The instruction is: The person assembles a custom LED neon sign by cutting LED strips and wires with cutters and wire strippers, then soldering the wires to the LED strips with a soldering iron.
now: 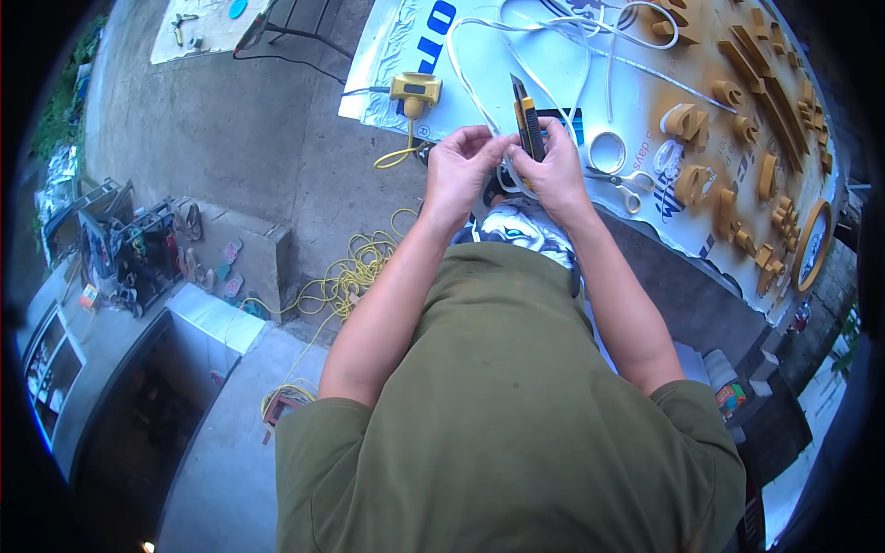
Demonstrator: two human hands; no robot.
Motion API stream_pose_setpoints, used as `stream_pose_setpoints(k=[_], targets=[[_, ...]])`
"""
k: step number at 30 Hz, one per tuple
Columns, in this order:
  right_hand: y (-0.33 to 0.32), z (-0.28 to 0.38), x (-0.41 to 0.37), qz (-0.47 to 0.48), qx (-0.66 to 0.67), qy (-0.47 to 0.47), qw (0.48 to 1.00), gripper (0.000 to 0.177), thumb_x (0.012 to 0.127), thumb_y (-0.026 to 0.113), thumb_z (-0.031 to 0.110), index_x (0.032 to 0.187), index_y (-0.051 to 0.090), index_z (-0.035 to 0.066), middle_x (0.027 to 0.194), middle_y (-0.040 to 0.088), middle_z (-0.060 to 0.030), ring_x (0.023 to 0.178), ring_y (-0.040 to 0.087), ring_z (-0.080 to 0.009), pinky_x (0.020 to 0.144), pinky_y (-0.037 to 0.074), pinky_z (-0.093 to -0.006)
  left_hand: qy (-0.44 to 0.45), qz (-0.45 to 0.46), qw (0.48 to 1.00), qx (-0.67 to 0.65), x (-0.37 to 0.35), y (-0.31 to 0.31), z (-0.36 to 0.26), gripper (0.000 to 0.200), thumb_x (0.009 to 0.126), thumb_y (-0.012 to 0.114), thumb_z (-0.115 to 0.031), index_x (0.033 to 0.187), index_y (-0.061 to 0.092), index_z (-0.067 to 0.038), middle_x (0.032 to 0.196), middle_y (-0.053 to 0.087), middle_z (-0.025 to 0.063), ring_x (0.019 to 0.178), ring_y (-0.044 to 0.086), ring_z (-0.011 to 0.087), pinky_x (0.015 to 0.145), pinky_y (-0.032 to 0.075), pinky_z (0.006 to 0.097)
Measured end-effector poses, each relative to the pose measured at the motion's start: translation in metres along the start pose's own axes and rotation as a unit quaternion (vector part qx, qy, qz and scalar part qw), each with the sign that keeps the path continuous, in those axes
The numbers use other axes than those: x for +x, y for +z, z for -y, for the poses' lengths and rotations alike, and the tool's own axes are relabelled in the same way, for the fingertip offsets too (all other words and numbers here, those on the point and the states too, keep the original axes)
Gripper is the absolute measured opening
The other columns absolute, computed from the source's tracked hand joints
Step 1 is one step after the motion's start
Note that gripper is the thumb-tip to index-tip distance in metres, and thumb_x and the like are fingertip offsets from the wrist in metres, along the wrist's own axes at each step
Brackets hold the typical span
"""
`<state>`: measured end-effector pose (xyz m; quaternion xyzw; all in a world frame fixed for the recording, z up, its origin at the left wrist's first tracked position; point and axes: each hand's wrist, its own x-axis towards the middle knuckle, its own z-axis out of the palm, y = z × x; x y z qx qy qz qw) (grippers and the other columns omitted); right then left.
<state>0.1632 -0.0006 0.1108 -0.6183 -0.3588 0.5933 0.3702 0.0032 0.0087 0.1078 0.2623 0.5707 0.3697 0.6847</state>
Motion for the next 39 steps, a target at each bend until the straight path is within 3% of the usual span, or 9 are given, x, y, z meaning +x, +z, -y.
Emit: stream_pose_setpoints(k=[5, 13, 20, 26, 35, 39], targets=[[0.007, -0.002, -0.007, -0.018, 0.028, -0.024, 0.999, 0.037, 0.092, 0.076, 0.007, 0.119, 0.052, -0.004, 0.101, 0.068, -0.0076, 0.092, 0.067, -0.0123, 0.084, 0.055, -0.0279, 0.003, -0.010, 0.999, 0.039, -0.003, 0.004, -0.005, 0.028, 0.090, 0.083, -0.011, 0.110, 0.069, 0.004, 0.096, 0.074, 0.0070, 0.084, 0.067, 0.0116, 0.078, 0.055, 0.0260], [0.007, -0.003, -0.014, -0.036, 0.064, -0.014, 0.997, 0.034, 0.094, 0.073, 0.005, 0.119, 0.051, -0.003, 0.104, 0.067, -0.0076, 0.094, 0.066, -0.0117, 0.084, 0.055, -0.0277, 0.012, 0.014, 1.000, 0.025, -0.006, 0.006, -0.009, 0.023, 0.094, 0.080, -0.012, 0.109, 0.071, 0.003, 0.093, 0.074, 0.0071, 0.083, 0.068, 0.0113, 0.076, 0.056, 0.0260], [-0.003, 0.004, -0.013, -0.011, 0.052, -0.032, 0.998, 0.041, 0.091, 0.079, 0.010, 0.120, 0.052, -0.002, 0.105, 0.068, -0.0069, 0.093, 0.066, -0.0111, 0.083, 0.055, -0.0275, 0.047, 0.024, 0.997, 0.051, -0.003, 0.004, -0.019, 0.026, 0.098, 0.075, -0.016, 0.111, 0.067, 0.006, 0.095, 0.074, 0.0092, 0.078, 0.071, 0.0121, 0.071, 0.058, 0.0247], [-0.006, 0.032, 0.004, -0.027, 0.040, -0.080, 0.996, 0.047, 0.087, 0.084, 0.009, 0.120, 0.053, -0.003, 0.106, 0.071, -0.0100, 0.093, 0.068, -0.0127, 0.081, 0.057, -0.0285, 0.066, 0.031, 0.988, 0.135, -0.010, 0.009, -0.024, 0.019, 0.098, 0.073, -0.012, 0.106, 0.071, 0.005, 0.086, 0.075, 0.0094, 0.075, 0.072, 0.0125, 0.067, 0.058, 0.0267], [-0.002, 0.035, 0.012, -0.016, 0.085, -0.008, 0.996, 0.046, 0.088, 0.082, 0.005, 0.121, 0.052, -0.006, 0.095, 0.074, -0.0126, 0.084, 0.072, -0.0142, 0.074, 0.058, -0.0272, 0.062, 0.031, 0.988, 0.138, -0.011, 0.006, -0.025, 0.018, 0.098, 0.073, -0.015, 0.099, 0.073, 0.003, 0.085, 0.076, 0.0097, 0.074, 0.072, 0.0126, 0.067, 0.057, 0.0283], [0.001, 0.036, 0.013, -0.025, 0.106, -0.006, 0.994, 0.045, 0.088, 0.081, 0.003, 0.121, 0.052, -0.006, 0.095, 0.074, -0.0116, 0.081, 0.071, -0.0134, 0.073, 0.057, -0.0266, 0.089, 0.014, 0.972, 0.218, -0.011, 0.009, -0.028, 0.023, 0.096, 0.075, -0.015, 0.106, 0.068, 0.004, 0.086, 0.076, 0.0120, 0.075, 0.073, 0.0151, 0.068, 0.058, 0.0299]])
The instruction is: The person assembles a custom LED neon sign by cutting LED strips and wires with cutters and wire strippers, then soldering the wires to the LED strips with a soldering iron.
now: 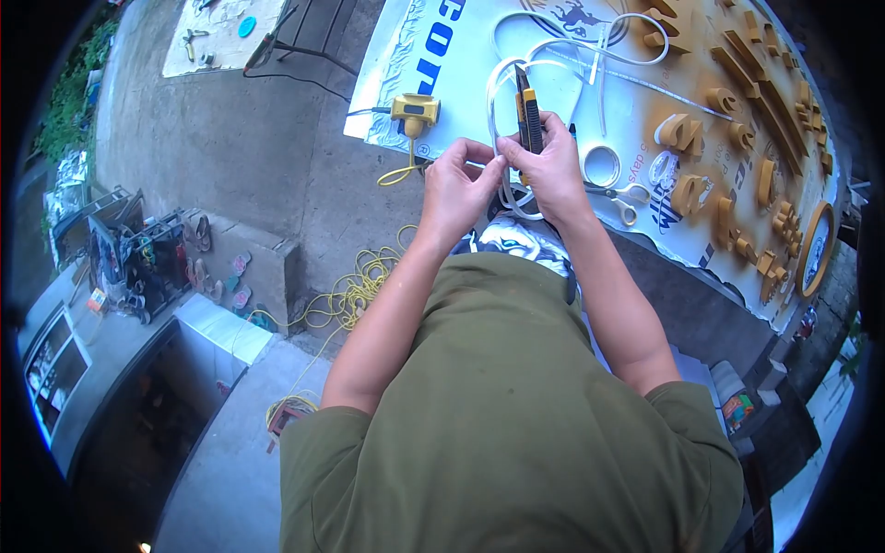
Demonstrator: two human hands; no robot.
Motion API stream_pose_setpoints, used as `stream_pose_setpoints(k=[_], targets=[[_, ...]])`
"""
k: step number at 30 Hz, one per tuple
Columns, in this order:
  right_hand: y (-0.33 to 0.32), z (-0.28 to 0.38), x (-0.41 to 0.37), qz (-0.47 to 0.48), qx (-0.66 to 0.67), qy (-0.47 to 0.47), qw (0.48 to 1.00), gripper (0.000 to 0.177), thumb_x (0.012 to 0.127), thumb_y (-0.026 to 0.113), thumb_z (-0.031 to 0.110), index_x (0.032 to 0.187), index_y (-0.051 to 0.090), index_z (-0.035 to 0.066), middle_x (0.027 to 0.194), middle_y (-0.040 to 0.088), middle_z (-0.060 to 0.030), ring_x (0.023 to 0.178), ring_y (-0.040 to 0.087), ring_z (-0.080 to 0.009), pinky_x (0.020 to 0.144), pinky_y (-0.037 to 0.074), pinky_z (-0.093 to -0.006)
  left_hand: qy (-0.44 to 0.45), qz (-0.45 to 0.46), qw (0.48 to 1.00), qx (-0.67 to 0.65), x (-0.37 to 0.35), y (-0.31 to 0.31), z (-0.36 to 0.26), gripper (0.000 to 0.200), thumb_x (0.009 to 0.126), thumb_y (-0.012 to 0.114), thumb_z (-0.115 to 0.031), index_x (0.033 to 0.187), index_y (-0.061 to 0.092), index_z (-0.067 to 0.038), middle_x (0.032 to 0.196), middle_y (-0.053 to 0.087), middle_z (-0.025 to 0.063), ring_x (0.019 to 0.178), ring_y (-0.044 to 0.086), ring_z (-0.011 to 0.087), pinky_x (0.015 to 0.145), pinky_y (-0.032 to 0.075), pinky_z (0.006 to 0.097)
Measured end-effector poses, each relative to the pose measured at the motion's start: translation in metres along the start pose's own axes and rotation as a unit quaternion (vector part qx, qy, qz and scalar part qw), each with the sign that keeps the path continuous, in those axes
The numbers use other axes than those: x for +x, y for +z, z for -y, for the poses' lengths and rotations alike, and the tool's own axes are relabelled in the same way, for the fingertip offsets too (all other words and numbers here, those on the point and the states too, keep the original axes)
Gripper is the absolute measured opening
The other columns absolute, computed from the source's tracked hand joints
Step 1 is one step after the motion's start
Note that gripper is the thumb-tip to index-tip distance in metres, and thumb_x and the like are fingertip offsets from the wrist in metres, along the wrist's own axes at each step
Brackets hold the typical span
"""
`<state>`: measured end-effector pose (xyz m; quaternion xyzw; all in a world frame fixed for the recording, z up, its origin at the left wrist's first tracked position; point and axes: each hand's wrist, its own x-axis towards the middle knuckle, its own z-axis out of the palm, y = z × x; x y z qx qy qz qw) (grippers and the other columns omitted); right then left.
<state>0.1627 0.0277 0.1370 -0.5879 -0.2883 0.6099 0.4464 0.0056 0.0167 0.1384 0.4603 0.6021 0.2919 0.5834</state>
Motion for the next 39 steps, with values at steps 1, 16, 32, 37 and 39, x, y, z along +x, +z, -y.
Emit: stream_pose_setpoints(k=[1, 16, 32, 37, 39], targets=[[0.000, -0.001, 0.000, -0.003, -0.002, -0.002, 1.000, 0.045, 0.087, 0.081, 0.003, 0.121, 0.052, -0.006, 0.094, 0.074, -0.0113, 0.081, 0.071, -0.0134, 0.073, 0.057, -0.0267, 0.007, -0.004, 1.000, 0.000, 0.001, -0.001, 0.001, 0.025, 0.096, 0.076, -0.015, 0.108, 0.066, 0.004, 0.087, 0.076, 0.0125, 0.075, 0.073, 0.0157, 0.068, 0.058, 0.0302], [0.010, -0.006, -0.006, -0.018, -0.097, -0.060, 0.993, 0.044, 0.087, 0.081, 0.007, 0.117, 0.050, -0.003, 0.091, 0.075, -0.0117, 0.083, 0.072, -0.0136, 0.076, 0.057, -0.0281, -0.037, -0.029, 0.991, -0.124, 0.017, -0.012, -0.007, 0.022, 0.094, 0.078, -0.009, 0.108, 0.069, 0.005, 0.094, 0.074, 0.0078, 0.079, 0.070, 0.0116, 0.073, 0.060, 0.0262], [0.013, -0.018, -0.005, -0.029, -0.003, -0.050, 0.998, 0.042, 0.088, 0.081, 0.005, 0.118, 0.053, -0.002, 0.094, 0.070, -0.0056, 0.080, 0.064, -0.0081, 0.073, 0.053, -0.0245, -0.016, -0.039, 0.992, -0.122, 0.019, -0.007, -0.003, 0.016, 0.099, 0.072, -0.012, 0.104, 0.071, 0.004, 0.092, 0.073, 0.0055, 0.077, 0.068, 0.0097, 0.071, 0.058, 0.0245], [0.010, -0.003, -0.006, 0.010, -0.051, -0.077, 0.996, 0.047, 0.087, 0.083, 0.006, 0.121, 0.053, -0.002, 0.097, 0.071, -0.0061, 0.078, 0.061, -0.0071, 0.072, 0.051, -0.0233, -0.035, -0.032, 0.990, -0.136, 0.019, -0.012, -0.008, 0.018, 0.098, 0.073, -0.013, 0.102, 0.072, 0.004, 0.090, 0.074, 0.0084, 0.076, 0.069, 0.0114, 0.071, 0.058, 0.0252], [0.009, 0.003, -0.003, 0.010, -0.078, -0.089, 0.993, 0.048, 0.087, 0.084, 0.006, 0.122, 0.053, -0.002, 0.098, 0.071, -0.0070, 0.079, 0.062, -0.0074, 0.071, 0.051, -0.0238, -0.042, -0.027, 0.990, -0.128, 0.018, -0.014, -0.008, 0.019, 0.097, 0.074, -0.014, 0.100, 0.073, 0.005, 0.088, 0.075, 0.0095, 0.075, 0.069, 0.0119, 0.071, 0.058, 0.0254]])
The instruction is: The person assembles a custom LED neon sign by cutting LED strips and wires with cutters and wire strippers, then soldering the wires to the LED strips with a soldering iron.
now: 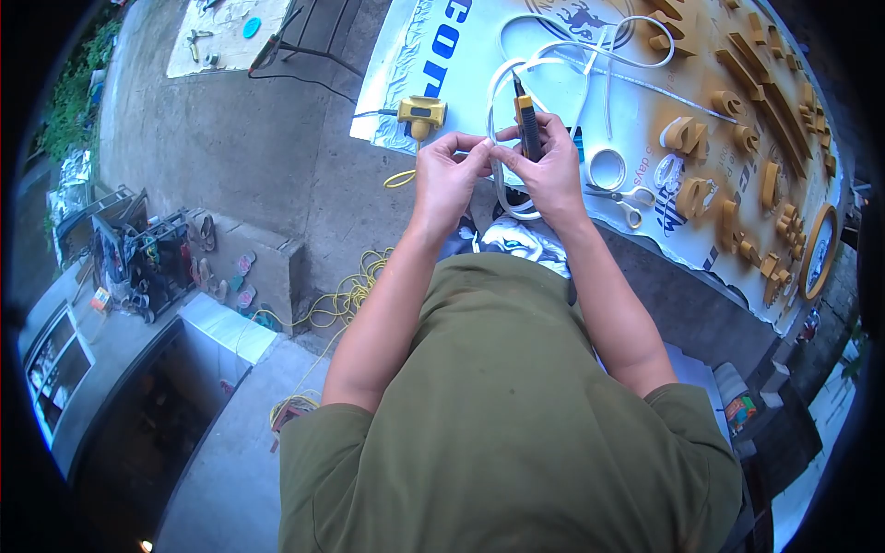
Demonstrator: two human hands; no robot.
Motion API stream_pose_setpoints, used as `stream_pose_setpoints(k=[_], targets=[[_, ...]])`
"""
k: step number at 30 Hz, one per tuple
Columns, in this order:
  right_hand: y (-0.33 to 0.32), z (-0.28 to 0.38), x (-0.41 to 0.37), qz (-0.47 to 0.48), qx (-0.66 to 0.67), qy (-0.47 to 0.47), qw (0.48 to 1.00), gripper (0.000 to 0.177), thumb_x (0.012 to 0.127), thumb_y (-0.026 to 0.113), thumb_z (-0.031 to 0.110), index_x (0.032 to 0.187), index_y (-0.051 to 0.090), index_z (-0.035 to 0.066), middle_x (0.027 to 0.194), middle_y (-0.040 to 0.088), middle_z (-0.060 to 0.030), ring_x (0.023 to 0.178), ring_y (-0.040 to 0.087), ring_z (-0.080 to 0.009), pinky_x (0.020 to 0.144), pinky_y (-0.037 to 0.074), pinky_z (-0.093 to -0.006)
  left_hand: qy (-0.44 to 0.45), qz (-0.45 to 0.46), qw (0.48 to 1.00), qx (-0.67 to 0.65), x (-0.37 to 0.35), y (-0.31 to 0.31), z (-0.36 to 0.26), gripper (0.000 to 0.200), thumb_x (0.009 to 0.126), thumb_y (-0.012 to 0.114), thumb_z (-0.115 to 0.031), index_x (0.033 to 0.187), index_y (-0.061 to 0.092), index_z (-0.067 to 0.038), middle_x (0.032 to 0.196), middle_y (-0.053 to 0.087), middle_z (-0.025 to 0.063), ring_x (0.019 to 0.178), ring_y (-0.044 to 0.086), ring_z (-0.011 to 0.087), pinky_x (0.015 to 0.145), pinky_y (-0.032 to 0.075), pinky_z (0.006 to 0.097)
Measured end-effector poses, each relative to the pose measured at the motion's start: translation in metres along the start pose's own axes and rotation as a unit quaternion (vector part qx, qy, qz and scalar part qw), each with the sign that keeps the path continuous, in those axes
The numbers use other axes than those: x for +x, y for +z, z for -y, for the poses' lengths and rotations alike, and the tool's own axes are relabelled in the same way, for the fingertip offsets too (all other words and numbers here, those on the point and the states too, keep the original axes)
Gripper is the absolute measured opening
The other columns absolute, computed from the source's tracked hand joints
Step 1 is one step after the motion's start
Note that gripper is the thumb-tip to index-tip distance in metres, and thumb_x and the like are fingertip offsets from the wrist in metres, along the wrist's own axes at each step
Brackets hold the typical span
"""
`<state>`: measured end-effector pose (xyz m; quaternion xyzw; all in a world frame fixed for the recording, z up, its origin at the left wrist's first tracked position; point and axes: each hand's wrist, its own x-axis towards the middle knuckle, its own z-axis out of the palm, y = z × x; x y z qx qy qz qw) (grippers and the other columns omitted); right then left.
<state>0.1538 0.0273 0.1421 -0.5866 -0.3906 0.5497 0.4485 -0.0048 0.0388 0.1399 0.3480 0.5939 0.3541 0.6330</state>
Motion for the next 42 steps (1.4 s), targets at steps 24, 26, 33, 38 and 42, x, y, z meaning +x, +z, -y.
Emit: stream_pose_setpoints(k=[24, 26, 33, 38, 42], targets=[[0.008, -0.013, 0.004, -0.036, -0.021, 0.037, 0.998, 0.040, 0.088, 0.075, 0.006, 0.120, 0.054, -0.006, 0.101, 0.072, -0.0109, 0.090, 0.070, -0.0157, 0.082, 0.057, -0.0304, 0.007, 0.009, 0.999, 0.035, 0.002, -0.004, 0.006, 0.020, 0.097, 0.073, -0.013, 0.101, 0.073, 0.006, 0.089, 0.076, 0.0071, 0.080, 0.067, 0.0086, 0.073, 0.055, 0.0258], [0.007, -0.012, 0.004, -0.033, -0.002, 0.047, 0.998, 0.040, 0.088, 0.075, 0.005, 0.120, 0.054, -0.006, 0.101, 0.072, -0.0106, 0.091, 0.070, -0.0157, 0.082, 0.057, -0.0306, 0.001, 0.014, 1.000, 0.019, 0.003, -0.005, 0.005, 0.020, 0.098, 0.073, -0.013, 0.102, 0.073, 0.006, 0.089, 0.075, 0.0065, 0.080, 0.066, 0.0083, 0.074, 0.054, 0.0257], [-0.003, -0.028, -0.003, -0.053, -0.035, -0.004, 0.998, 0.043, 0.091, 0.077, 0.011, 0.124, 0.054, -0.003, 0.105, 0.070, -0.0110, 0.092, 0.068, -0.0151, 0.083, 0.056, -0.0320, 0.024, -0.005, 0.999, 0.047, 0.010, -0.006, 0.013, 0.020, 0.098, 0.072, -0.015, 0.101, 0.072, 0.005, 0.087, 0.074, 0.0055, 0.079, 0.066, 0.0093, 0.073, 0.054, 0.0256], [-0.026, -0.071, -0.002, -0.093, -0.268, -0.083, 0.955, 0.041, 0.085, 0.080, 0.011, 0.117, 0.058, -0.004, 0.110, 0.061, -0.0195, 0.100, 0.065, -0.0375, 0.087, 0.053, -0.0420, 0.006, -0.003, 1.000, 0.015, 0.016, -0.011, 0.019, 0.017, 0.100, 0.071, -0.014, 0.105, 0.071, 0.003, 0.093, 0.073, 0.0049, 0.083, 0.068, 0.0107, 0.078, 0.057, 0.0260], [-0.025, -0.089, -0.005, -0.066, -0.279, -0.126, 0.950, 0.040, 0.083, 0.080, 0.005, 0.117, 0.059, -0.001, 0.110, 0.059, -0.0182, 0.102, 0.064, -0.0375, 0.089, 0.052, -0.0439, 0.004, -0.016, 0.999, 0.048, 0.020, -0.014, 0.023, 0.018, 0.100, 0.071, -0.014, 0.106, 0.071, 0.003, 0.093, 0.072, 0.0050, 0.082, 0.068, 0.0111, 0.078, 0.058, 0.0265]])
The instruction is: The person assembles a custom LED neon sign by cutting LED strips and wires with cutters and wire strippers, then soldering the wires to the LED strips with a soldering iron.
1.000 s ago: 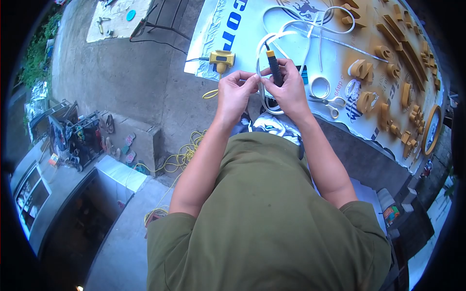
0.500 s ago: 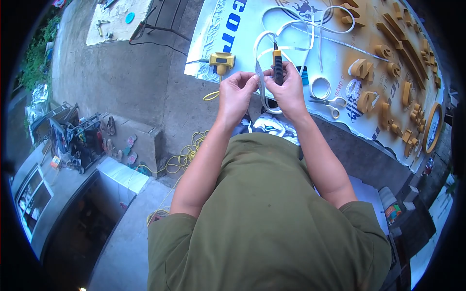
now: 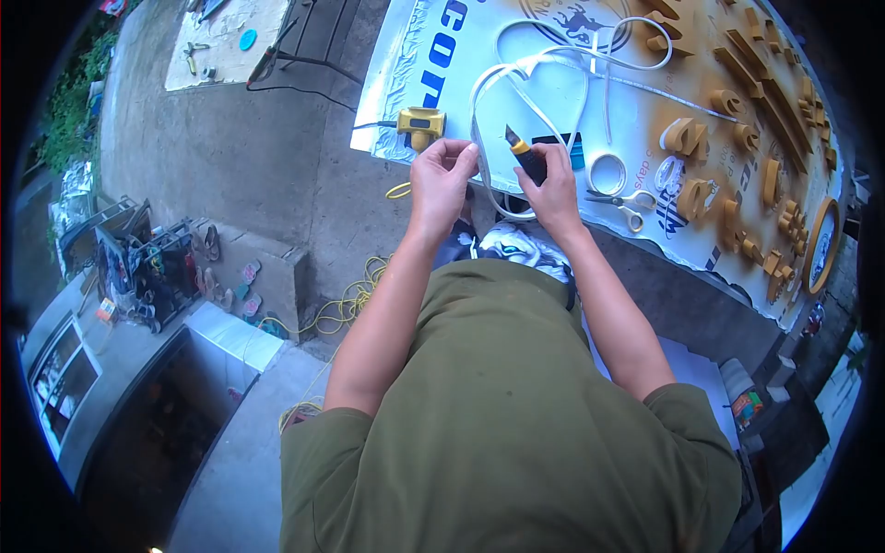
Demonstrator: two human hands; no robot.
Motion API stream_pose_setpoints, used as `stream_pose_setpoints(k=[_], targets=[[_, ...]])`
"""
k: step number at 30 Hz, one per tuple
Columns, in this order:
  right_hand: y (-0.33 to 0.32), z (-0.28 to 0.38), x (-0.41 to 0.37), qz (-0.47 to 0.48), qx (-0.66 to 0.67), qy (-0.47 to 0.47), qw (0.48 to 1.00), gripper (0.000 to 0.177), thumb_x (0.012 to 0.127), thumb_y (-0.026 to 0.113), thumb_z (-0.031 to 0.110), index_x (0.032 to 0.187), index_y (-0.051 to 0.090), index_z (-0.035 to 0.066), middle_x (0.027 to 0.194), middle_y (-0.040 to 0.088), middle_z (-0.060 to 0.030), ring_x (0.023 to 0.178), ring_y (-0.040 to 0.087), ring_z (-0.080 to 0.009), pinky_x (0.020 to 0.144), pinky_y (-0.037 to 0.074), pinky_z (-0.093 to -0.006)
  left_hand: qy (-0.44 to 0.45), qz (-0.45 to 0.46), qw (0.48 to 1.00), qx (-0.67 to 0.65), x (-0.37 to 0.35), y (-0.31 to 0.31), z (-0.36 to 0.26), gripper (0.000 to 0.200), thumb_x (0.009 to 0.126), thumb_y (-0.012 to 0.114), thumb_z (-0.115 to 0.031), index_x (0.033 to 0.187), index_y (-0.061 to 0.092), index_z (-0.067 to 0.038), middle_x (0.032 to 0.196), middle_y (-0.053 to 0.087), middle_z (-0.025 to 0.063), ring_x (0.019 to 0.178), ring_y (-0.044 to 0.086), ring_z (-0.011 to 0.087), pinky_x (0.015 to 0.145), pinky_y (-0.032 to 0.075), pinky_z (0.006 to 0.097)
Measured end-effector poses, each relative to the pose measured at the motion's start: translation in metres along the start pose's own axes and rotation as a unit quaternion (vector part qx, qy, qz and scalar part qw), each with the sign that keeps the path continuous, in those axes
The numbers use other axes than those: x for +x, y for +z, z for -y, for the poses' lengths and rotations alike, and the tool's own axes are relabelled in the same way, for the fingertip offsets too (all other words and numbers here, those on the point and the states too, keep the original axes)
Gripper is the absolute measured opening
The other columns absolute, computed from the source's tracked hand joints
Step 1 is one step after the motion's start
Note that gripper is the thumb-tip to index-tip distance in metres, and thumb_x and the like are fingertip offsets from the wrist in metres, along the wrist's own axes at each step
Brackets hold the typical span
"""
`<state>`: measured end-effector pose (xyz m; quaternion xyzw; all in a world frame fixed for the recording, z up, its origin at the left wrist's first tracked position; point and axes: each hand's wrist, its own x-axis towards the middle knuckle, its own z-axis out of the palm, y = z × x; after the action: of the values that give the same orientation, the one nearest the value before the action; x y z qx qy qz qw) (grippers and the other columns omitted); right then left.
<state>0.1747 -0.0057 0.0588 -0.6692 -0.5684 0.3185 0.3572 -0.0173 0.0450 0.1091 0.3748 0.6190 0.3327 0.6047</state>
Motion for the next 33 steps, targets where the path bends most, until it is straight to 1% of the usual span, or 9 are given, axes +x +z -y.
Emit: stream_pose_setpoints(k=[9, 12, 14, 16, 19, 20, 26, 29, 33], targets=[[0.021, -0.034, 0.026, 0.046, -0.170, 0.009, 0.984, 0.048, 0.079, 0.085, 0.011, 0.120, 0.062, 0.004, 0.115, 0.059, -0.0160, 0.113, 0.059, -0.0368, 0.098, 0.047, -0.0474, 0.004, -0.007, 1.000, -0.018, 0.003, 0.000, 0.003, 0.019, 0.099, 0.072, -0.014, 0.105, 0.071, 0.004, 0.092, 0.073, 0.0062, 0.080, 0.068, 0.0111, 0.075, 0.057, 0.0260], [0.023, -0.028, 0.028, 0.011, -0.197, -0.031, 0.980, 0.046, 0.082, 0.083, 0.012, 0.122, 0.064, 0.003, 0.114, 0.061, -0.0154, 0.105, 0.063, -0.0323, 0.094, 0.051, -0.0435, 0.032, -0.017, 0.999, 0.014, 0.003, 0.002, 0.007, 0.020, 0.097, 0.074, -0.015, 0.100, 0.072, 0.004, 0.086, 0.075, 0.0075, 0.077, 0.069, 0.0117, 0.071, 0.055, 0.0269], [0.012, 0.005, 0.039, 0.037, -0.013, 0.031, 0.999, 0.041, 0.085, 0.082, 0.013, 0.121, 0.065, 0.001, 0.113, 0.063, -0.0144, 0.098, 0.064, -0.0270, 0.088, 0.054, -0.0394, 0.049, -0.020, 0.997, 0.055, 0.004, 0.000, 0.013, 0.020, 0.096, 0.075, -0.015, 0.100, 0.073, 0.004, 0.086, 0.076, 0.0084, 0.077, 0.071, 0.0123, 0.069, 0.055, 0.0284], [0.005, 0.033, 0.047, 0.064, 0.178, 0.072, 0.979, 0.033, 0.091, 0.078, 0.014, 0.118, 0.067, -0.001, 0.110, 0.069, -0.0122, 0.088, 0.067, -0.0182, 0.078, 0.056, -0.0329, 0.060, -0.023, 0.996, 0.070, 0.002, 0.001, 0.014, 0.020, 0.095, 0.075, -0.016, 0.099, 0.074, 0.003, 0.085, 0.077, 0.0095, 0.076, 0.072, 0.0133, 0.069, 0.056, 0.0298], [-0.006, 0.056, 0.059, 0.121, 0.250, 0.094, 0.956, 0.032, 0.091, 0.079, 0.015, 0.116, 0.067, -0.002, 0.105, 0.072, -0.0109, 0.089, 0.069, -0.0175, 0.077, 0.057, -0.0323, 0.070, -0.019, 0.994, 0.085, 0.000, 0.008, 0.012, 0.020, 0.094, 0.075, -0.016, 0.098, 0.075, 0.003, 0.084, 0.077, 0.0106, 0.075, 0.073, 0.0148, 0.068, 0.056, 0.0310], [-0.005, 0.057, 0.061, 0.104, 0.232, 0.086, 0.963, 0.030, 0.091, 0.078, 0.013, 0.115, 0.068, -0.002, 0.099, 0.074, -0.0106, 0.086, 0.072, -0.0177, 0.074, 0.058, -0.0315, 0.072, -0.018, 0.993, 0.090, -0.001, 0.009, 0.010, 0.020, 0.094, 0.075, -0.016, 0.098, 0.075, 0.003, 0.083, 0.077, 0.0109, 0.075, 0.073, 0.0154, 0.068, 0.056, 0.0312], [-0.019, 0.074, 0.059, 0.076, 0.215, 0.090, 0.969, 0.022, 0.090, 0.079, 0.009, 0.106, 0.068, -0.001, 0.093, 0.075, -0.0105, 0.077, 0.074, -0.0180, 0.070, 0.058, -0.0308, 0.082, -0.007, 0.984, 0.156, -0.008, 0.014, -0.010, 0.017, 0.096, 0.072, -0.011, 0.101, 0.074, 0.005, 0.088, 0.078, 0.0094, 0.081, 0.073, 0.0117, 0.074, 0.058, 0.0284], [-0.024, 0.072, 0.061, 0.095, 0.226, 0.082, 0.966, 0.017, 0.091, 0.078, 0.008, 0.101, 0.067, 0.000, 0.093, 0.075, -0.0089, 0.081, 0.073, -0.0172, 0.072, 0.058, -0.0305, 0.076, 0.008, 0.987, 0.141, -0.008, 0.014, -0.007, 0.016, 0.097, 0.072, -0.011, 0.103, 0.073, 0.004, 0.089, 0.077, 0.0080, 0.082, 0.072, 0.0116, 0.075, 0.057, 0.0276], [-0.034, 0.072, 0.063, 0.084, 0.179, -0.053, 0.979, 0.013, 0.091, 0.075, 0.005, 0.098, 0.066, 0.000, 0.091, 0.074, -0.0098, 0.084, 0.072, -0.0200, 0.075, 0.057, -0.0332, 0.062, 0.039, 0.993, 0.093, -0.002, 0.010, 0.003, 0.014, 0.099, 0.070, -0.010, 0.106, 0.073, 0.003, 0.091, 0.075, 0.0059, 0.085, 0.071, 0.0112, 0.077, 0.057, 0.0267]])
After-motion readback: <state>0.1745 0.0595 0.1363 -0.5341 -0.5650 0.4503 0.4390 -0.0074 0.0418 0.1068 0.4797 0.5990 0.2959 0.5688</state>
